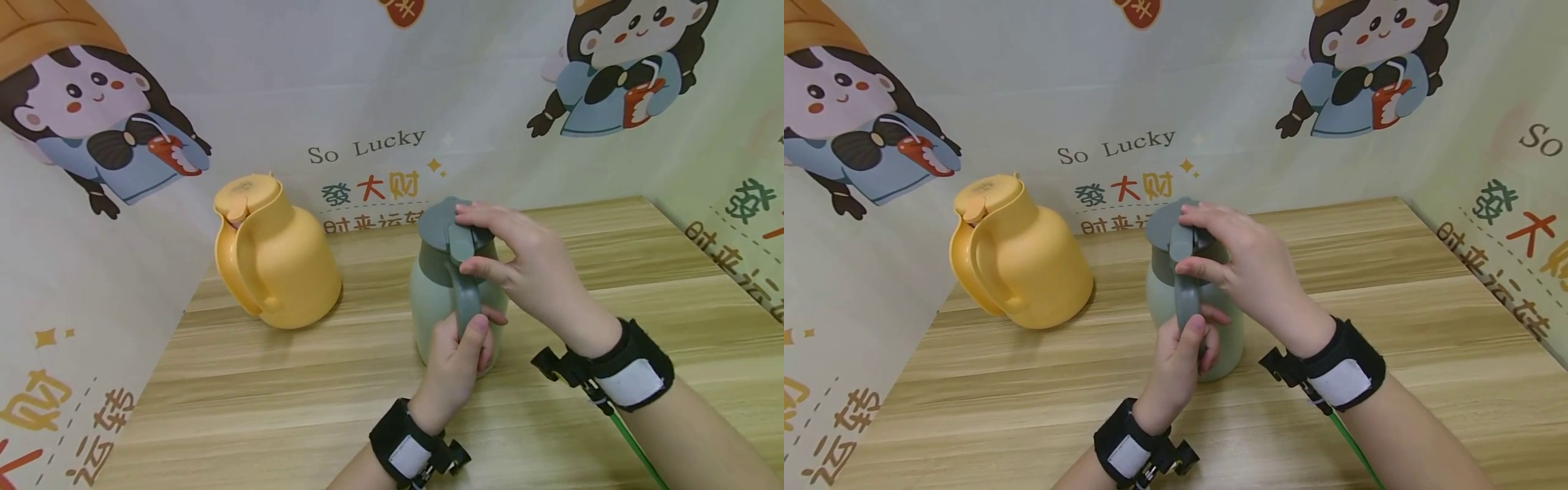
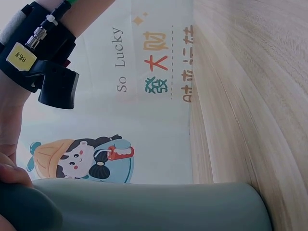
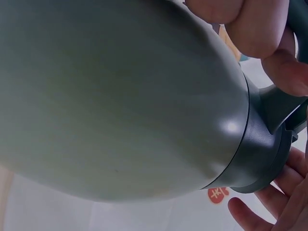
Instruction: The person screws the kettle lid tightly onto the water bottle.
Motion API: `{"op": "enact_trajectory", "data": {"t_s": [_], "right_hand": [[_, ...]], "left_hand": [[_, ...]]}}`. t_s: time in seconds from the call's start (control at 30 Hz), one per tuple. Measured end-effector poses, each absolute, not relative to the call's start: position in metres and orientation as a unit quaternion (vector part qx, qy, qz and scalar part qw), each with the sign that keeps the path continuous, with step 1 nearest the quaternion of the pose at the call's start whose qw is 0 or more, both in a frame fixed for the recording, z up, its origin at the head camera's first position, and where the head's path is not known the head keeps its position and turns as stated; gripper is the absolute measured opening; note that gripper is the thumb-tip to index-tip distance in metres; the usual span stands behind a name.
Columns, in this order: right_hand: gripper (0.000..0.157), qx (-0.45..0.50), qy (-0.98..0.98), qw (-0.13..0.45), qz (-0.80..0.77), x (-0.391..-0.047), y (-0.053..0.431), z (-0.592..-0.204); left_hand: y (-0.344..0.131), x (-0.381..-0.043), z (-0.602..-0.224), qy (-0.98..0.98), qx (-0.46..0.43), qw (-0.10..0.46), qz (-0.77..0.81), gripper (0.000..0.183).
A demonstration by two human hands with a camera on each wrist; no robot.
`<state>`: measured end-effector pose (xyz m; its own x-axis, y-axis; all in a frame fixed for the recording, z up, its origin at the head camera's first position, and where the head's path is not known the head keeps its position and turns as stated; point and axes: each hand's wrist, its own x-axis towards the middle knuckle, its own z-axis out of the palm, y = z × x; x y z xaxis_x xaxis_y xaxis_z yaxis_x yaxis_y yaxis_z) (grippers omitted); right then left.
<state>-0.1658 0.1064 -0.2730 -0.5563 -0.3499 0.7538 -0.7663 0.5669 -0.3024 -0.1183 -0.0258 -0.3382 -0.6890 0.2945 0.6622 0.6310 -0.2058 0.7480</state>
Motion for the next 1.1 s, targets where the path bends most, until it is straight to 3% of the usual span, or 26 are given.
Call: {"op": "enact_trajectory", "data": {"t_s": [0.37,0.63,1.1], "right_hand": [[0.065,0.344,-0.804,0.342,0.344,-0.166,0.106,-0.277],[0.064,0.353,-0.780,0.353,0.377,-0.168,0.102,-0.283],[0.063,0.358,-0.760,0.351,0.414,-0.168,0.095,-0.286]], "left_hand": [[-0.027,-0.114,-0.338,-0.614,-0.369,0.115,-0.688,0.049],[-0.024,-0.119,-0.352,-0.615,-0.367,0.143,-0.683,0.053],[-0.027,-0.111,-0.339,-0.616,-0.374,0.173,-0.671,0.044]]}}
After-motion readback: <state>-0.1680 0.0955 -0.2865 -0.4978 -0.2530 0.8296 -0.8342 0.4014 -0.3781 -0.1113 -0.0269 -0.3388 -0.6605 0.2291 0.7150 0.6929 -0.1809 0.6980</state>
